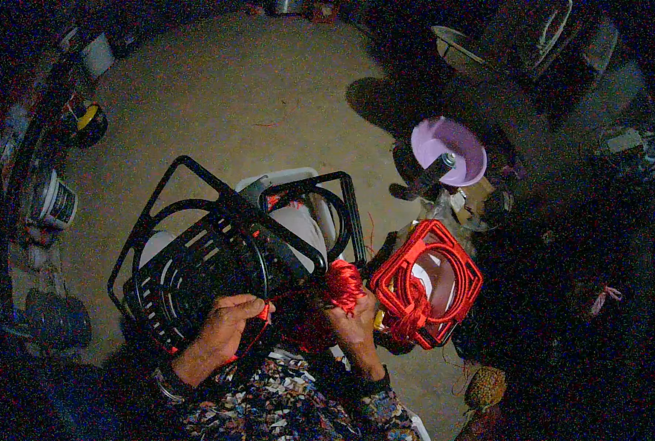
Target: Wrapping a red rope or cord around a black plastic frame component.
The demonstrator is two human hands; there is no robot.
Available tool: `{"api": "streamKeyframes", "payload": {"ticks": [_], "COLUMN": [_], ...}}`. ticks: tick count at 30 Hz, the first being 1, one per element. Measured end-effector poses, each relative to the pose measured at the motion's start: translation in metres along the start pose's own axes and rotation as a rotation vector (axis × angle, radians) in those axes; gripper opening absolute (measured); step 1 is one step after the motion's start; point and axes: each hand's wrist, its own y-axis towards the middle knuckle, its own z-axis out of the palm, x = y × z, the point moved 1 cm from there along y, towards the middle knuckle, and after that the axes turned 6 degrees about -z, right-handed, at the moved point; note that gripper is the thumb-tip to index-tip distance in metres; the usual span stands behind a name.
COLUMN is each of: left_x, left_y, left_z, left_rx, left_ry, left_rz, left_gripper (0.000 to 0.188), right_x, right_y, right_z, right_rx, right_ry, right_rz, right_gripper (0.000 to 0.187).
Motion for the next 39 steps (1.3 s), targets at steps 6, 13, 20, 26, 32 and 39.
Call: {"api": "streamKeyframes", "payload": {"ticks": [6,13,20,26,32,39], "left_x": [0.004,-0.001,-0.008,-0.031,-0.022,-0.029], "left_y": [0.002,-0.005,-0.012,-0.018,-0.010,0.000], "left_z": [-0.001,0.001,0.002,-0.003,-0.011,-0.009], "left_rx": [0.029,0.078,0.103,-0.051,-0.268,-0.185], "left_ry": [-0.248,0.033,0.329,0.520,0.658,0.728], "left_rz": [-0.029,0.026,0.031,0.028,0.417,0.298], "left_gripper": [0.023,0.024,0.022,0.019,0.022,0.020], "right_x": [0.022,0.003,0.010,0.016,0.031,0.013], "right_y": [-0.003,-0.008,-0.006,0.000,-0.008,-0.008], "right_z": [0.006,0.006,0.011,0.021,0.034,0.031], "right_rx": [-0.017,0.014,-0.040,-0.013,-0.021,-0.001], "right_ry": [0.327,0.491,0.542,0.472,0.601,0.605], "right_rz": [0.096,0.109,0.098,0.051,0.164,0.111], "right_gripper": [0.014,0.014,0.015,0.013,0.016,0.015]}}
